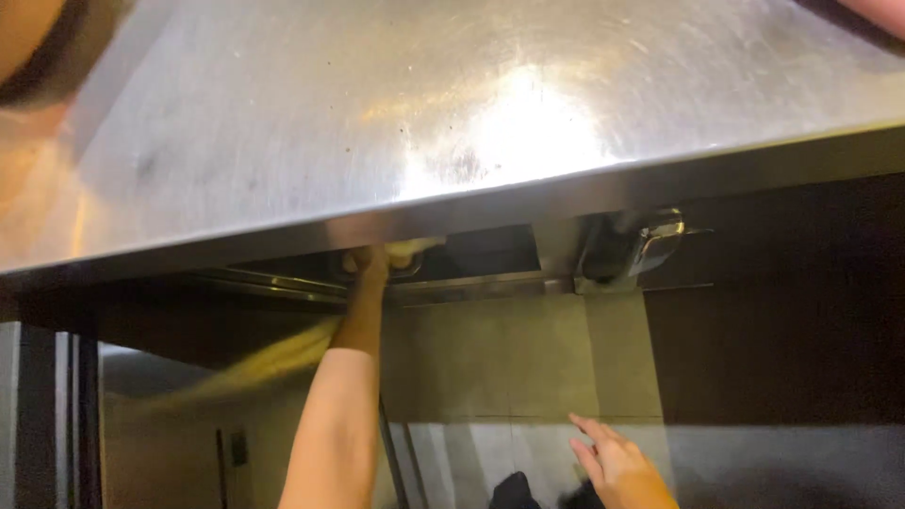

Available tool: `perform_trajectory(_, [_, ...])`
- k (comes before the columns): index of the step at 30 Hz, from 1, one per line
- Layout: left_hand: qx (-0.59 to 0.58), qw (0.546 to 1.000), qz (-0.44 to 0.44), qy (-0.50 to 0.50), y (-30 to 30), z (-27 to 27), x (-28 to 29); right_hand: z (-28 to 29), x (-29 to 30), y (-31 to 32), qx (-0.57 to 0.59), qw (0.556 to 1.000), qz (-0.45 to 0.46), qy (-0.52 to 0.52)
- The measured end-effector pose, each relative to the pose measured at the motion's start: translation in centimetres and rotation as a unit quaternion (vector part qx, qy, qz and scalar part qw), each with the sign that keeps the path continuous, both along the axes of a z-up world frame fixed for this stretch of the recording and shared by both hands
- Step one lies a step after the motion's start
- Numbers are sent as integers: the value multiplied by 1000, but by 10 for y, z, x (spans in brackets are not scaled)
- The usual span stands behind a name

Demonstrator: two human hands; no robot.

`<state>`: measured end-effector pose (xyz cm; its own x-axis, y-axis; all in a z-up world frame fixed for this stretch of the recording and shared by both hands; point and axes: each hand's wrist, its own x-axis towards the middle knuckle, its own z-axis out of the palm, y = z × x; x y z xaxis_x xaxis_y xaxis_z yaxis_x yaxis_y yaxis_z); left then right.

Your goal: The person spreads cream on a cake with a palette knife, places another cake layer on top, and pipes cream onto it using a piping bag. After smoothing the cream and piping a raised border around the edge, the person places sliced fruit into the center of the cake.

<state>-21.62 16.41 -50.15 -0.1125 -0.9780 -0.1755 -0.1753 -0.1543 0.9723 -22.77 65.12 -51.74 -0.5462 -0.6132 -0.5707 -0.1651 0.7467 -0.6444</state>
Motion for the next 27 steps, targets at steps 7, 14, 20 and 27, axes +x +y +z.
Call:
perform_trajectory(7, [58, 998, 13, -15, 37, 41, -12, 39, -9, -4, -70, 985, -47, 148])
perform_trajectory(14, [-277, 906, 19, -319, 161, 225, 119, 168, -46, -23, -146, 987, -4, 63])
perform_trajectory(20, [-352, 637, 105, -677, 162, 326, 322, 352, -123, -53, -166, 966, -6, 198])
perform_trajectory(27, [-118, 826, 79, -545, 176, 265, 335, 457, -107, -59, -283, 955, -33, 82])
